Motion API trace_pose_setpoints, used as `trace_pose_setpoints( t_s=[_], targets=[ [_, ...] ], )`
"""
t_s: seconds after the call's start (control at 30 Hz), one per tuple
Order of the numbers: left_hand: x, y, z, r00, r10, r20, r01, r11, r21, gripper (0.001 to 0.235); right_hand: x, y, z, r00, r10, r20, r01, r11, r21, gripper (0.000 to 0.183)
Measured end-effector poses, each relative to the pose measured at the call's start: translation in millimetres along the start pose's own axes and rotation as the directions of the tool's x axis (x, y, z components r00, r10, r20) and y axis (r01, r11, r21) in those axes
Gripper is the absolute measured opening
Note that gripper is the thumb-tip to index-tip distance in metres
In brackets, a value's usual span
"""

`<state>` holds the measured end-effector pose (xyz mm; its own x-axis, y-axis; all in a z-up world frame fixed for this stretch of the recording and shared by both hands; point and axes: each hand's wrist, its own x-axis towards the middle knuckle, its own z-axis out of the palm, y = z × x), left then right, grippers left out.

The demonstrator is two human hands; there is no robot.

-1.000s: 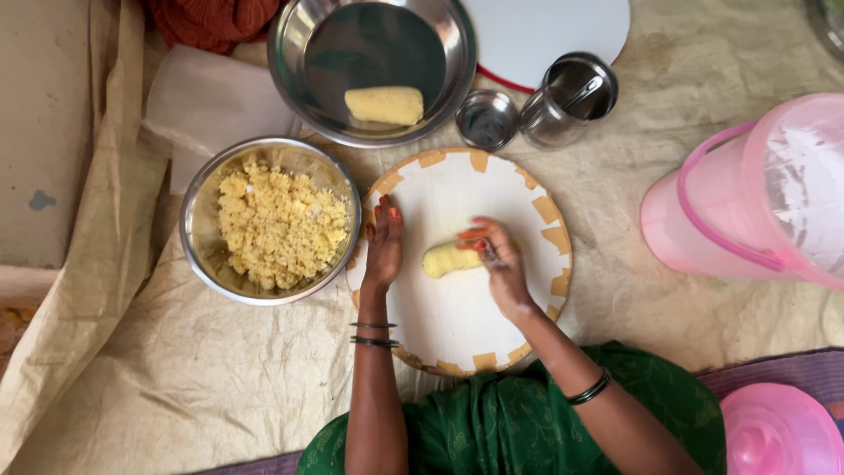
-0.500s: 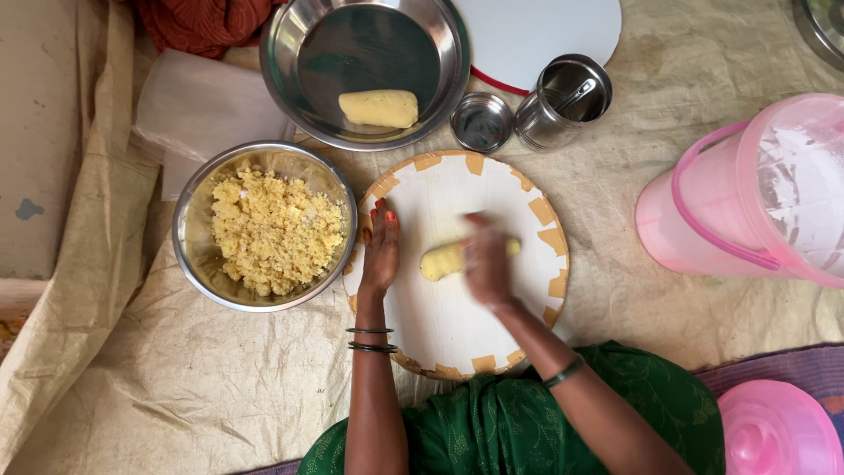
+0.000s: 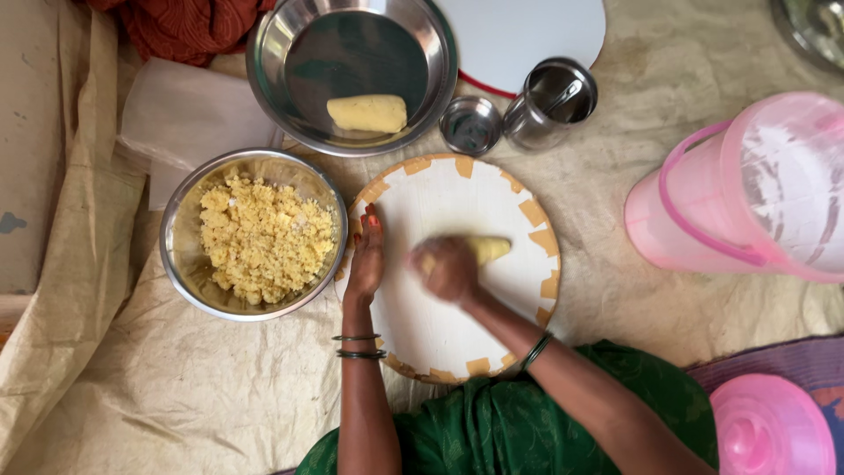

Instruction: The person kneads a yellow dough on a round board, repeatedly pressing and folding it by hand. They occasionally add water from a small metal cup and transfer portions of dough between a metal bowl and the board.

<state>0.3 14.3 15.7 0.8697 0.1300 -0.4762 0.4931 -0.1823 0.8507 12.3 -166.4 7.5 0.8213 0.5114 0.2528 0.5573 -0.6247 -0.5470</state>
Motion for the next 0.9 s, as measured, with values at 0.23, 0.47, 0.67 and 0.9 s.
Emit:
trace_pose_setpoints(
  t_s=[0.23,0.47,0.67,0.9],
  targets=[
    [-0.6,3.6,2.0,0.999,-0.001,-0.032,0.001,1.000,0.016,0.090,27.9,61.3,-64.6,0.865,0.498,-0.065,-0.107,0.309,0.945,0.020],
    [7.7,-9.4,7.4,0.995,0.086,-0.057,-0.082,0.994,0.069,0.094,-8.7,56.8,-45.2,0.980,0.098,-0.172,-0.068,0.983,0.173,0.042],
    [14.4,-12.4,16.0,0.985,0.147,-0.095,-0.124,0.969,0.215,0.089,-32.1,47.8,-26.4,0.998,0.018,0.060,0.006,0.923,-0.385,0.060],
    [0.1,1.3,28.2,0.956,0.205,-0.211,-0.140,0.948,0.286,0.077,-7.5,-5.1,-36.4,0.846,0.305,0.438,0.014,0.808,-0.589,0.088]
  ],
)
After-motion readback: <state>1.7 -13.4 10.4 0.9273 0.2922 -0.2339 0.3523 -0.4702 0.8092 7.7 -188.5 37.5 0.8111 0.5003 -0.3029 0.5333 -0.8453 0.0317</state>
